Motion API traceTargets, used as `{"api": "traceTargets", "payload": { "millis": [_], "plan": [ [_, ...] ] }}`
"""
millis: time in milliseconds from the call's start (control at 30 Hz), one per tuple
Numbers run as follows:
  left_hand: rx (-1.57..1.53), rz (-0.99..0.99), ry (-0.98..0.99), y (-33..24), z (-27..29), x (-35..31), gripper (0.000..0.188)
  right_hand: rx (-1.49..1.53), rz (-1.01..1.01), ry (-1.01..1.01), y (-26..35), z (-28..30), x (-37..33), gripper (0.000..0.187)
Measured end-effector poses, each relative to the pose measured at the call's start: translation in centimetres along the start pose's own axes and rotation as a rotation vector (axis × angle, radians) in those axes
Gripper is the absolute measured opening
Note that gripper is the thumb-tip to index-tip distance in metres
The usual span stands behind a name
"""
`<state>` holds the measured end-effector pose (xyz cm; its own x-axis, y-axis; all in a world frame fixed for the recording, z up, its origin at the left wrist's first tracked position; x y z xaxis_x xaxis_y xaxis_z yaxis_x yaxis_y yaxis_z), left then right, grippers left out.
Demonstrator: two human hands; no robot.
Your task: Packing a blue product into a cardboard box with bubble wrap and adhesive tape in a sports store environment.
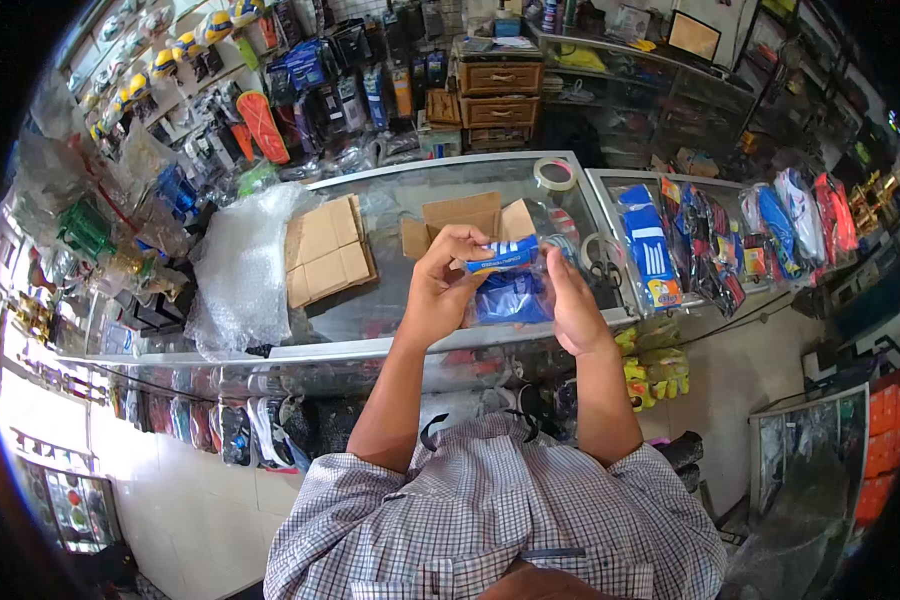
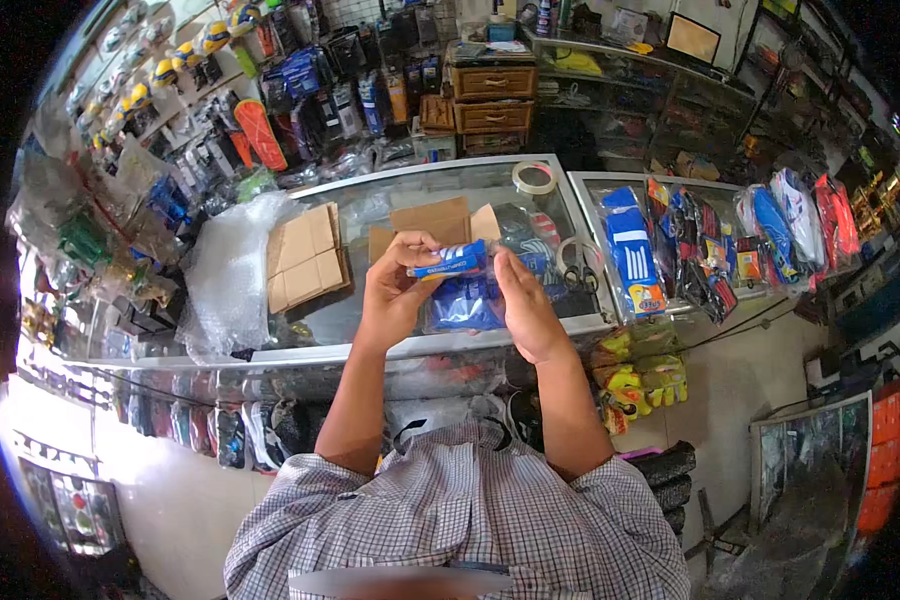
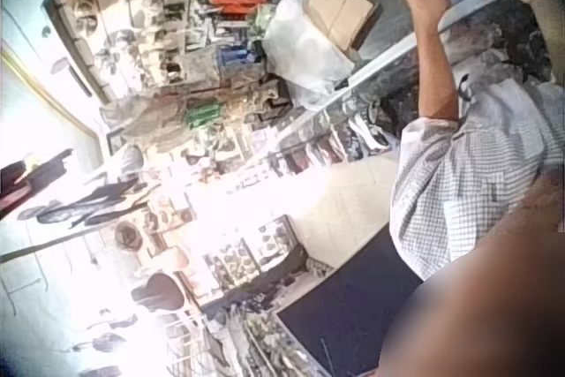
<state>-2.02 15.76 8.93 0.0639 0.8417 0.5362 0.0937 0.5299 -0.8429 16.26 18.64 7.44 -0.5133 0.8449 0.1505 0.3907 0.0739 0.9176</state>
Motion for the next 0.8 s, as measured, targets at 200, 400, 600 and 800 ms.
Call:
{"api": "traceTargets", "payload": {
  "millis": [200, 400, 600, 800],
  "plan": [
    [0.047, -0.084, 0.027, -0.6, 0.1, -0.7, 0.049, -0.062, -0.029, 0.070, -0.2, -0.9, 0.5, 0.051],
    [0.047, 0.081, 0.016, -1.3, 1.4, -2.1, 0.052, -0.036, -0.080, 0.093, 0.1, -2.2, 0.7, 0.063],
    [-0.050, 0.184, -0.110, -0.9, 2.4, -3.4, 0.064, -0.052, 0.026, 0.144, -0.6, -3.2, 2.0, 0.078],
    [-0.006, 0.216, -0.116, -1.7, 3.6, -3.5, 0.084, -0.250, 0.066, 0.185, -0.1, -4.4, 2.1, 0.073]
  ]
}}
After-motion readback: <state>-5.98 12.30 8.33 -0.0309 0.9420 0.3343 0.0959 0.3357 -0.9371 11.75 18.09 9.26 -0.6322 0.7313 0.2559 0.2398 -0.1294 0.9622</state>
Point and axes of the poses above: each hand's wrist, its own x-axis towards the middle knuckle, its own z-axis out of the back of the hand, y = z × x, the point moved 7 cm from there along x, towards the middle knuckle, and after that the axes turned 6 degrees about y, right-handed, at the moved point
